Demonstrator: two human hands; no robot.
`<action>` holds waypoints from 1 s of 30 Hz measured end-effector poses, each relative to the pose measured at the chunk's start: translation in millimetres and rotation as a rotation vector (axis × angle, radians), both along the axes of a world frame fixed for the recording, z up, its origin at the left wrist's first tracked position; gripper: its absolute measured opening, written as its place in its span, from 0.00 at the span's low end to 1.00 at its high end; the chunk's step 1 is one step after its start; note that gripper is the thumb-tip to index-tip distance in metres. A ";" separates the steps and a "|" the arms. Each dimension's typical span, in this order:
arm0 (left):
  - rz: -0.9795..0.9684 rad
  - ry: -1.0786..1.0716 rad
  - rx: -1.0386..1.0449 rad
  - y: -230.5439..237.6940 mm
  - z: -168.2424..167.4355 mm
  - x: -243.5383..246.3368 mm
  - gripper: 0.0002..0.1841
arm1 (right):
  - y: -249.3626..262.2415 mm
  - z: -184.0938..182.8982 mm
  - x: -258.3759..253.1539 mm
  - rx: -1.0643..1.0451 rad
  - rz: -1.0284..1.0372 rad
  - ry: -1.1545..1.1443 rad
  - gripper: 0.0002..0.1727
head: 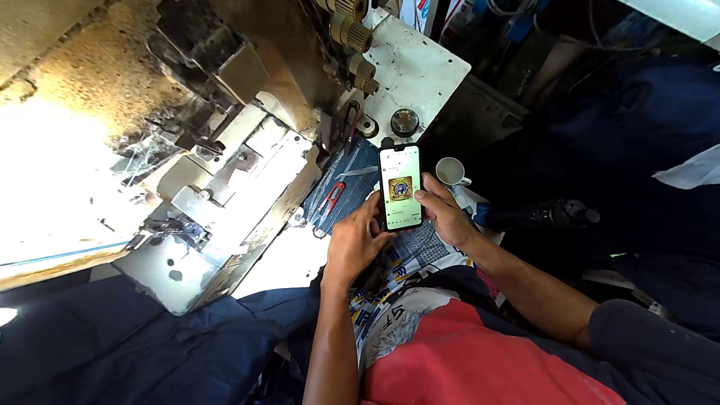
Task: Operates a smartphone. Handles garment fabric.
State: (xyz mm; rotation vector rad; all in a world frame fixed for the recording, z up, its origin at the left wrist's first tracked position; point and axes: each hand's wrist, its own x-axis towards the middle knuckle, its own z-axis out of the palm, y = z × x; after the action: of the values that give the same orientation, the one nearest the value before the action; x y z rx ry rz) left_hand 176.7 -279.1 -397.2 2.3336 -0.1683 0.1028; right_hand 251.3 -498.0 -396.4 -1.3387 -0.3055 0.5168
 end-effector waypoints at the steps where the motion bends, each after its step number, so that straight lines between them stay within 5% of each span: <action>1: 0.001 -0.001 -0.002 -0.1 -0.1 0.1 0.42 | -0.2 0.8 -0.2 0.008 0.009 0.011 0.25; 24: 0.009 0.025 -0.009 -1.2 2.1 0.8 0.42 | -1.3 5.0 0.5 0.009 0.049 0.032 0.24; 30: 0.013 0.029 -0.015 -1.3 4.1 0.6 0.42 | -0.5 7.4 -3.7 0.015 0.092 0.085 0.40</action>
State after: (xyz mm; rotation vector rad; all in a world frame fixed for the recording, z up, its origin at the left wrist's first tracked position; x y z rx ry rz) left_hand 177.3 -280.4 -393.1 2.3198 -0.1373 0.0770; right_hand 247.6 -498.4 -389.0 -1.2887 -0.3018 0.6458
